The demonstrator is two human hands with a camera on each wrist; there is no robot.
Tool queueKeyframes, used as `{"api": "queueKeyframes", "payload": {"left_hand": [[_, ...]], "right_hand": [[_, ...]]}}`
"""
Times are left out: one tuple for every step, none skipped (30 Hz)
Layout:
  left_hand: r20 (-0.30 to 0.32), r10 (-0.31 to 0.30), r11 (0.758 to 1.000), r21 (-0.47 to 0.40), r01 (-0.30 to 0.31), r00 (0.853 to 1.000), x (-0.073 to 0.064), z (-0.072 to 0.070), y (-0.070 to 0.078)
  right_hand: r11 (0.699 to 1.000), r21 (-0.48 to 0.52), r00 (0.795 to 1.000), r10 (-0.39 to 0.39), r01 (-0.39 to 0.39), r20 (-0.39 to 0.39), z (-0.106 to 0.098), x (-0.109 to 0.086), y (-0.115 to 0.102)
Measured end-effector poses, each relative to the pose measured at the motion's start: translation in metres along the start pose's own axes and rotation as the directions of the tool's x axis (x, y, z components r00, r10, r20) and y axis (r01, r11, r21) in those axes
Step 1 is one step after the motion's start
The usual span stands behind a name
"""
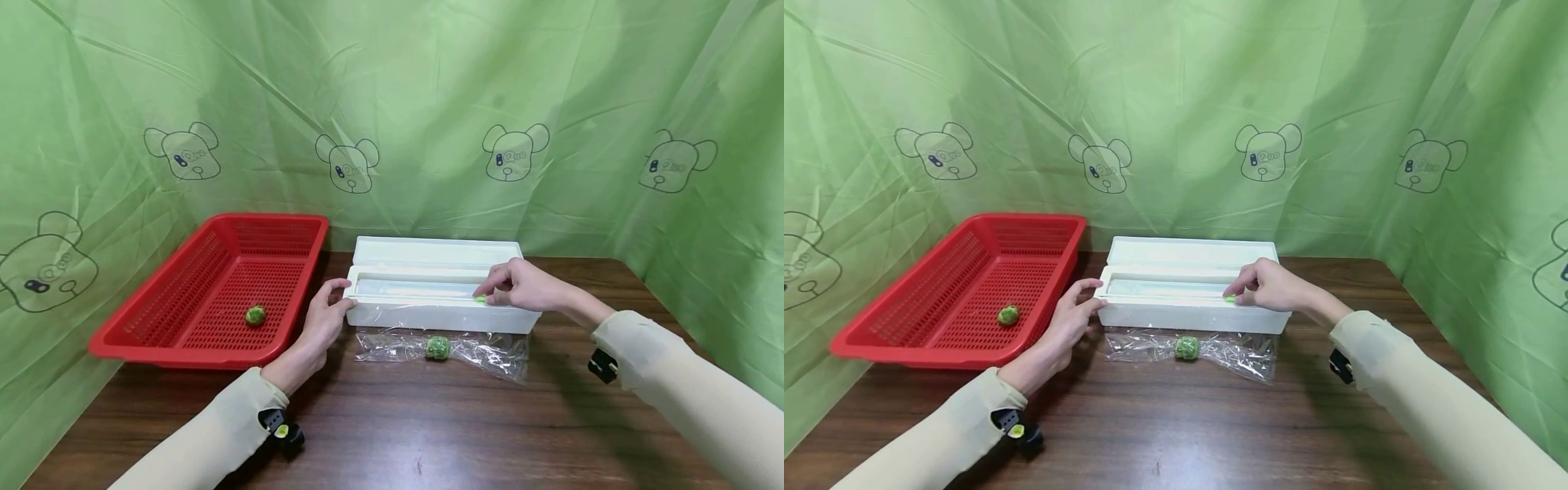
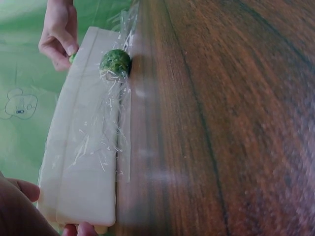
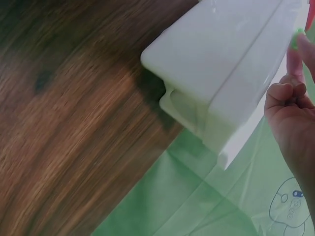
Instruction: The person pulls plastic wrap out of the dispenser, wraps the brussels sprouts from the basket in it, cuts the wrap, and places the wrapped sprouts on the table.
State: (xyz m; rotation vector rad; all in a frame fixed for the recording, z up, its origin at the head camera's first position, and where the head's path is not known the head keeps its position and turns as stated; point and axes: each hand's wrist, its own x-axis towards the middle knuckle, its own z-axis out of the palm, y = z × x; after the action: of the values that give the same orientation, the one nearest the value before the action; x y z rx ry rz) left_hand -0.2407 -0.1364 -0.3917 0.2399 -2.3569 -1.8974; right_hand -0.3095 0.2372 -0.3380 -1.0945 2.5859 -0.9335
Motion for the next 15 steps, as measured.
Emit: {"api": "queueKeyframes", "payload": {"left_hand": [[0.000,0.000,1.000,-0.002,0.000,1.000,0.000,0.000,0.000],[0.000,0.000,1.000,-0.002,0.000,1.000,0.000,0.000,0.000],[0.000,-0.003,1.000,-0.003,0.003,1.000,0.000,0.000,0.000],[0.000,-0.005,1.000,-0.004,0.005,1.000,0.000,0.000,0.000],[0.000,-0.007,1.000,-0.004,0.007,1.000,0.001,0.000,0.000],[-0.001,-0.009,1.000,-0.005,0.009,1.000,0.001,0.000,0.000],[-0.001,-0.011,1.000,-0.006,0.011,1.000,0.001,0.000,0.000],[-0.001,-0.011,1.000,-0.007,0.011,1.000,0.001,0.000,0.000],[-0.001,-0.012,1.000,-0.007,0.012,1.000,0.001,0.000,0.000],[-0.001,-0.011,1.000,-0.007,0.011,1.000,0.001,0.000,0.000],[-0.001,-0.011,1.000,-0.007,0.011,1.000,0.001,0.000,0.000],[0.000,-0.009,1.000,-0.006,0.009,1.000,0.001,0.000,0.000],[0.002,-0.008,1.000,-0.006,0.008,1.000,0.001,0.000,0.000],[0.002,-0.006,1.000,-0.004,0.006,1.000,0.000,0.000,0.001],[0.002,-0.006,1.000,-0.002,0.006,1.000,0.000,0.000,0.001]], "right_hand": [[1.000,-0.004,1.000,0.003,-0.003,-0.001,-0.001,-0.001,0.001],[1.000,-0.009,1.000,0.008,-0.008,-0.002,-0.002,-0.003,0.002],[1.000,-0.013,1.000,0.014,-0.014,-0.003,-0.003,-0.005,0.003],[1.000,-0.013,1.000,0.016,-0.016,-0.004,-0.004,-0.006,0.004],[1.000,-0.012,1.000,0.019,-0.019,-0.004,-0.005,-0.007,0.004],[1.000,-0.012,1.000,0.021,-0.021,-0.005,-0.005,-0.009,0.005],[1.000,-0.013,1.000,0.022,-0.022,-0.006,-0.006,-0.010,0.005],[1.000,-0.013,1.000,0.023,-0.023,-0.007,-0.006,-0.010,0.005],[1.000,-0.013,1.000,0.022,-0.023,-0.008,-0.007,-0.011,0.005],[1.000,-0.013,1.000,0.021,-0.021,-0.009,-0.007,-0.011,0.005],[1.000,-0.014,1.000,0.021,-0.021,-0.009,-0.007,-0.012,0.006],[1.000,-0.012,1.000,0.021,-0.021,-0.009,-0.007,-0.012,0.006],[1.000,-0.013,1.000,0.022,-0.022,-0.008,-0.007,-0.013,0.006],[1.000,-0.011,1.000,0.023,-0.023,-0.007,-0.008,-0.013,0.006],[1.000,-0.010,1.000,0.024,-0.024,-0.007,-0.008,-0.014,0.006]]}}
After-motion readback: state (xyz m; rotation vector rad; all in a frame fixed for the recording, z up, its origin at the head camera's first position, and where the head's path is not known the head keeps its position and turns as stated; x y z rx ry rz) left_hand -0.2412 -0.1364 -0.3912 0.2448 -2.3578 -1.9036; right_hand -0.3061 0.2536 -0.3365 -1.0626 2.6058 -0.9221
